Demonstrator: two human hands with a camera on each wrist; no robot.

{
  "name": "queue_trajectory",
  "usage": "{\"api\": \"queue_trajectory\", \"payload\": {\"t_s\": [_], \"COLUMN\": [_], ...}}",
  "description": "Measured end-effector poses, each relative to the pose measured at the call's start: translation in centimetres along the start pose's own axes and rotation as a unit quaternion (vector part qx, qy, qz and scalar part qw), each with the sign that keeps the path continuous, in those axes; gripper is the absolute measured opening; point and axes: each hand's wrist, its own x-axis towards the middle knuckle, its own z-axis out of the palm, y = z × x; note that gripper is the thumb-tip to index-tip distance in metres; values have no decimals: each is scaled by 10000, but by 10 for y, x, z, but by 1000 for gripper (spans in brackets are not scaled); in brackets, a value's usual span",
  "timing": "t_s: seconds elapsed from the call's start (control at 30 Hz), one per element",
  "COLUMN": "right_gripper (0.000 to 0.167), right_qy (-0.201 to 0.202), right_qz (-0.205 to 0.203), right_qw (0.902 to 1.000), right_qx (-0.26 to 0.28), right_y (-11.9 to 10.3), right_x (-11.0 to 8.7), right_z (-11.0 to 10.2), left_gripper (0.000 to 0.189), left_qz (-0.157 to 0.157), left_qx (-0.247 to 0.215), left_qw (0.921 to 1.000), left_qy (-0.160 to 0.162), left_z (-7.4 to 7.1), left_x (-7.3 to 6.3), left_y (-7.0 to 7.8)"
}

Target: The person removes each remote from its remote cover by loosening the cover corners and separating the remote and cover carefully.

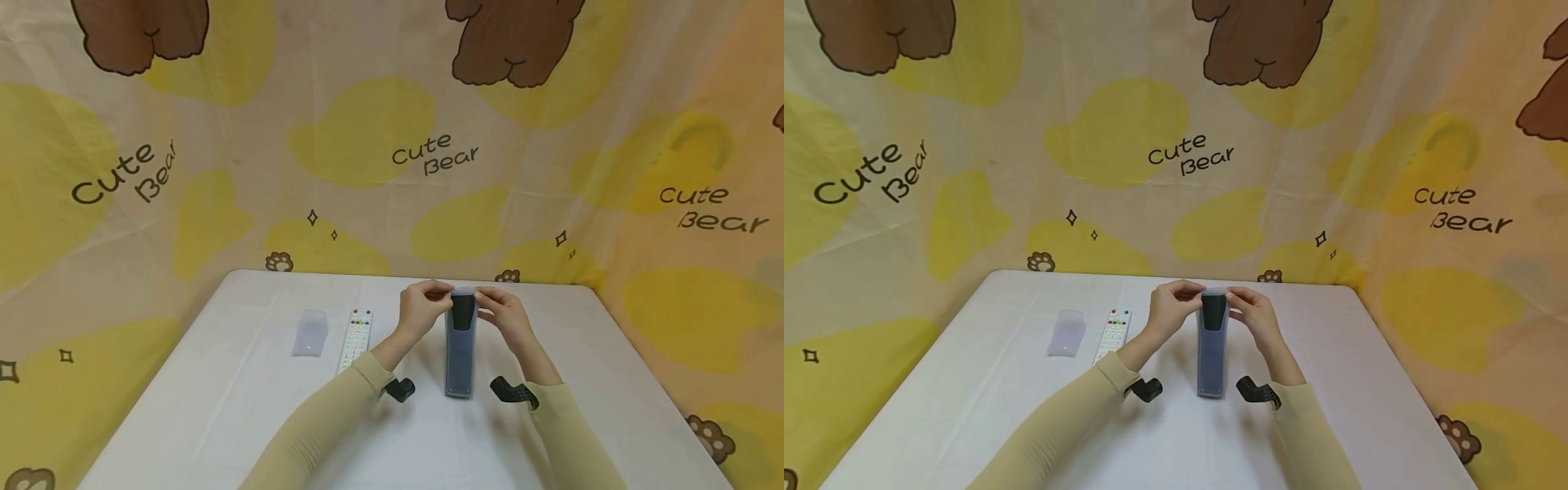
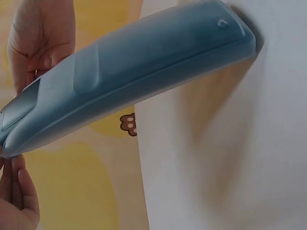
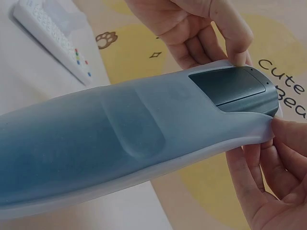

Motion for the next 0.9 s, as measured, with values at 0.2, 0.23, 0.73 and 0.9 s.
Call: {"api": "queue_trajectory", "payload": {"t_s": [0.2,0.23,0.73,0.9], "right_gripper": [43,43,47,47], "right_qy": [-33,-39,-517,-671], "right_qz": [-17,-33,32,6], "right_qw": [10000,10000,9984,9977], "right_qx": [-57,-61,-222,-89], "right_y": [-1,-1,-3,-4], "right_x": [1,1,-2,-5], "right_z": [-2,-2,-12,-15], "left_gripper": [15,15,22,24], "left_qz": [-101,-149,-1280,-1528], "left_qx": [-308,-383,-2010,-2386], "left_qw": [9994,9990,9688,9558], "left_qy": [-128,-163,-685,-791], "left_z": [-2,-2,-3,-4], "left_x": [2,3,6,4], "left_y": [0,0,4,8]}}
